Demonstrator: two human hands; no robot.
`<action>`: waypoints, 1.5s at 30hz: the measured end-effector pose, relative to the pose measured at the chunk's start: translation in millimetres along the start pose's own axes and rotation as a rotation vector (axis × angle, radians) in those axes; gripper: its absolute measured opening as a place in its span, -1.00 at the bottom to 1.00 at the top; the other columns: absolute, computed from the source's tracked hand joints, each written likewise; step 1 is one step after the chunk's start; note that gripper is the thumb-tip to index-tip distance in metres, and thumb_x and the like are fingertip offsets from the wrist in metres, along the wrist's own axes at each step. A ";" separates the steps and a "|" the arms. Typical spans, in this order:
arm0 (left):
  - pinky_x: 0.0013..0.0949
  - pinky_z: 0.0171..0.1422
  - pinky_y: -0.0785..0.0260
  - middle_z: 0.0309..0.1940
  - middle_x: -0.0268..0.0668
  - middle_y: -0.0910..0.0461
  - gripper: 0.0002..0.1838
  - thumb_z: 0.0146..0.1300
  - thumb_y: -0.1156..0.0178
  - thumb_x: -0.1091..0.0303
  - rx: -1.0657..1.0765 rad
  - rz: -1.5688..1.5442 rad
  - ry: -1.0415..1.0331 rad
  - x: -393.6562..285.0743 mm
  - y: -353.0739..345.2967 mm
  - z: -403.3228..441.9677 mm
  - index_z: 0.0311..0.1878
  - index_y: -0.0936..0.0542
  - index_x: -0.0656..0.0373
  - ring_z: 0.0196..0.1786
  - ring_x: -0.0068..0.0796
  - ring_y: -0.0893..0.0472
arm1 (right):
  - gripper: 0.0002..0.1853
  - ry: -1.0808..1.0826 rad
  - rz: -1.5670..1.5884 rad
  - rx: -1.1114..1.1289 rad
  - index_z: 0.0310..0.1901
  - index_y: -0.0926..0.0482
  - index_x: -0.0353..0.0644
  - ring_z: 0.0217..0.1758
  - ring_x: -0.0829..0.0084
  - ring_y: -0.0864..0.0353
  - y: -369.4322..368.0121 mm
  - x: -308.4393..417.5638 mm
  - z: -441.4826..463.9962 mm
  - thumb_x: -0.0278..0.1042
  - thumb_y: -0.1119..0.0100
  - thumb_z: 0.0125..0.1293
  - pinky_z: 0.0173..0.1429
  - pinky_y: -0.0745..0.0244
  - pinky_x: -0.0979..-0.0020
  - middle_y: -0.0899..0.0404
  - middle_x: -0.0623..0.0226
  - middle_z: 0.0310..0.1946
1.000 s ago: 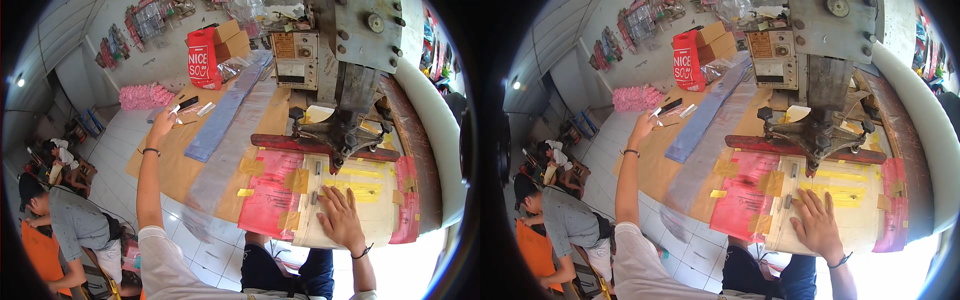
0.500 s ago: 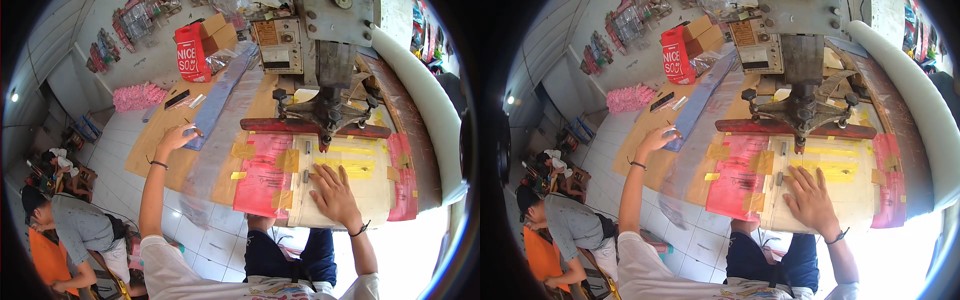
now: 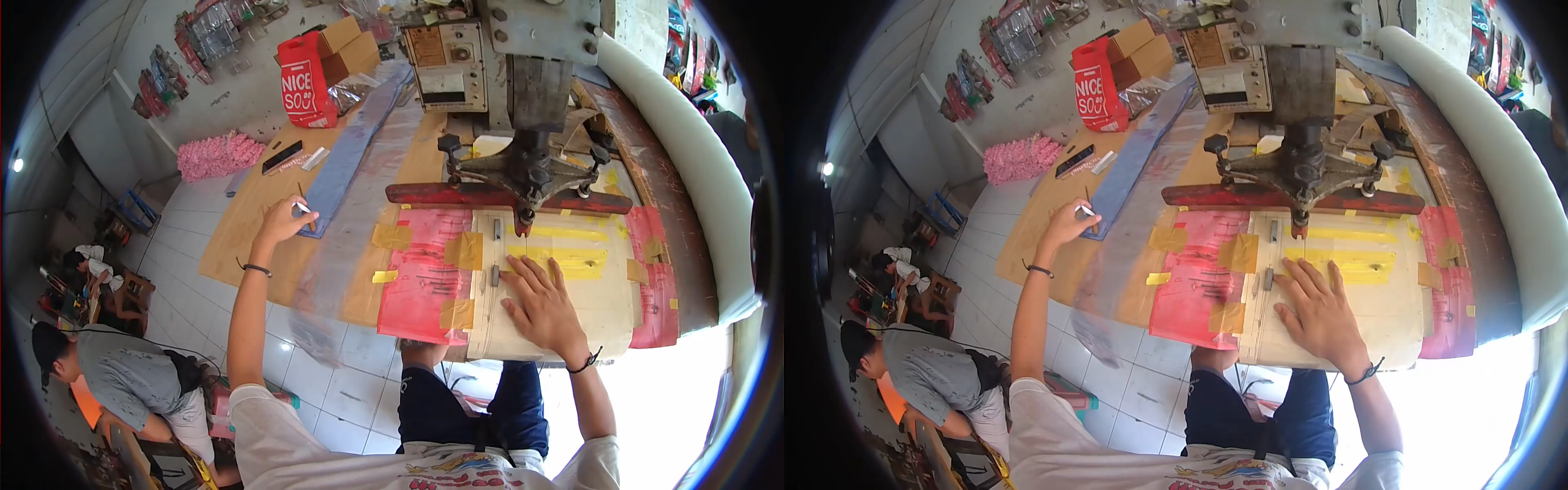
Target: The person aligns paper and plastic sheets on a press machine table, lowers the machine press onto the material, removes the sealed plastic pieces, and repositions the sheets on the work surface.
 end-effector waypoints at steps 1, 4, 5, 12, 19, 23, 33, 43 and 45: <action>-0.12 0.19 -0.38 -0.11 -0.19 -0.80 -0.39 0.14 -0.53 -0.20 -0.021 -0.028 -0.024 5.5 -4.4 1.0 0.03 -0.69 0.11 0.05 -0.16 -0.72 | -0.52 0.005 -0.001 -0.004 0.38 -0.52 -0.04 0.67 0.19 -0.24 0.2 0.0 2.2 -0.03 -0.06 0.56 0.75 0.12 -0.20 -0.37 0.22 0.56; -0.15 0.10 -0.42 -0.20 -0.15 -0.79 -0.44 0.13 -0.57 -0.14 -0.027 -0.051 -0.052 12.3 -4.7 6.5 -0.08 -0.67 0.14 -0.02 -0.16 -0.73 | -0.52 0.003 -0.003 -0.008 0.38 -0.52 -0.04 0.67 0.19 -0.24 -0.4 -0.9 0.5 -0.04 -0.07 0.56 0.75 0.13 -0.20 -0.37 0.22 0.56; -0.16 0.07 -0.43 -0.22 -0.14 -0.78 -0.47 0.12 -0.59 -0.11 -0.015 -0.048 -0.051 13.0 -5.9 7.4 -0.12 -0.66 0.14 -0.05 -0.16 -0.74 | -0.52 0.000 0.000 -0.010 0.38 -0.52 -0.04 0.67 0.19 -0.24 -0.3 -0.9 0.2 -0.04 -0.07 0.56 0.75 0.13 -0.19 -0.37 0.22 0.56; -0.17 -0.08 -0.48 -0.33 -0.13 -0.72 -0.53 0.10 -0.66 0.10 -0.019 -0.130 -0.129 8.5 -6.9 7.1 -0.26 -0.57 0.21 -0.25 -0.14 -0.66 | -0.53 0.008 0.003 -0.024 0.38 -0.53 -0.04 0.67 0.18 -0.25 -0.6 0.0 -1.4 -0.03 -0.05 0.57 0.75 0.12 -0.20 -0.37 0.21 0.56; -0.11 -0.11 -0.45 -0.37 -0.04 -0.62 -0.44 0.05 -0.68 0.09 -0.039 -0.083 -0.149 1.6 -1.2 2.7 -0.34 -0.45 0.22 -0.25 -0.04 -0.63 | -0.53 0.019 0.015 -0.041 0.38 -0.52 -0.04 0.67 0.17 -0.24 -3.0 -2.0 -3.0 -0.02 -0.04 0.58 0.75 0.12 -0.21 -0.37 0.20 0.56; -0.13 -0.06 -0.46 -0.26 -0.01 -0.64 -0.45 0.08 -0.66 0.10 -0.128 0.035 -0.220 -37.6 24.2 -10.4 -0.18 -0.48 0.19 -0.17 0.02 -0.64 | -0.51 0.022 0.013 -0.041 0.40 -0.52 -0.04 0.67 0.16 -0.25 -2.9 -2.2 -3.8 0.00 -0.01 0.59 0.75 0.11 -0.22 -0.37 0.21 0.57; -0.25 0.16 -0.49 -0.02 -0.20 -0.71 -0.59 0.64 -0.09 0.31 -0.254 -0.410 -0.443 -107.5 95.6 16.0 0.48 -0.47 -0.01 0.03 -0.31 -0.67 | -0.49 0.021 0.003 -0.032 0.42 -0.51 -0.02 0.67 0.16 -0.26 -1.4 -2.3 -2.9 0.03 0.01 0.60 0.75 0.10 -0.21 -0.38 0.21 0.56; -0.48 -0.16 -0.28 -0.33 -0.48 -0.45 -0.50 0.68 -0.01 0.22 0.297 -1.148 -0.124 -126.0 52.9 -9.7 0.52 -0.44 0.29 -0.28 -0.69 -0.38 | -0.51 0.017 0.007 -0.031 0.40 -0.52 -0.04 0.67 0.17 -0.26 -1.0 -2.3 -2.3 0.00 -0.04 0.58 0.76 0.13 -0.17 -0.38 0.22 0.57; -0.52 -0.14 -0.27 -0.33 -0.48 -0.46 -0.51 0.67 -0.04 0.22 0.303 -1.309 -0.111 -129.3 53.7 -16.0 0.49 -0.47 0.34 -0.28 -0.68 -0.39 | -0.52 0.019 0.014 -0.040 0.38 -0.53 -0.03 0.66 0.17 -0.26 -0.7 -2.0 -2.9 0.00 -0.02 0.59 0.75 0.10 -0.20 -0.38 0.21 0.56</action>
Point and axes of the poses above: each hand's wrist, its own z-axis towards the middle knuckle, its own y-axis out of the back of the hand, x = y × z, the point moved 9 cm from there along z, towards the middle knuckle
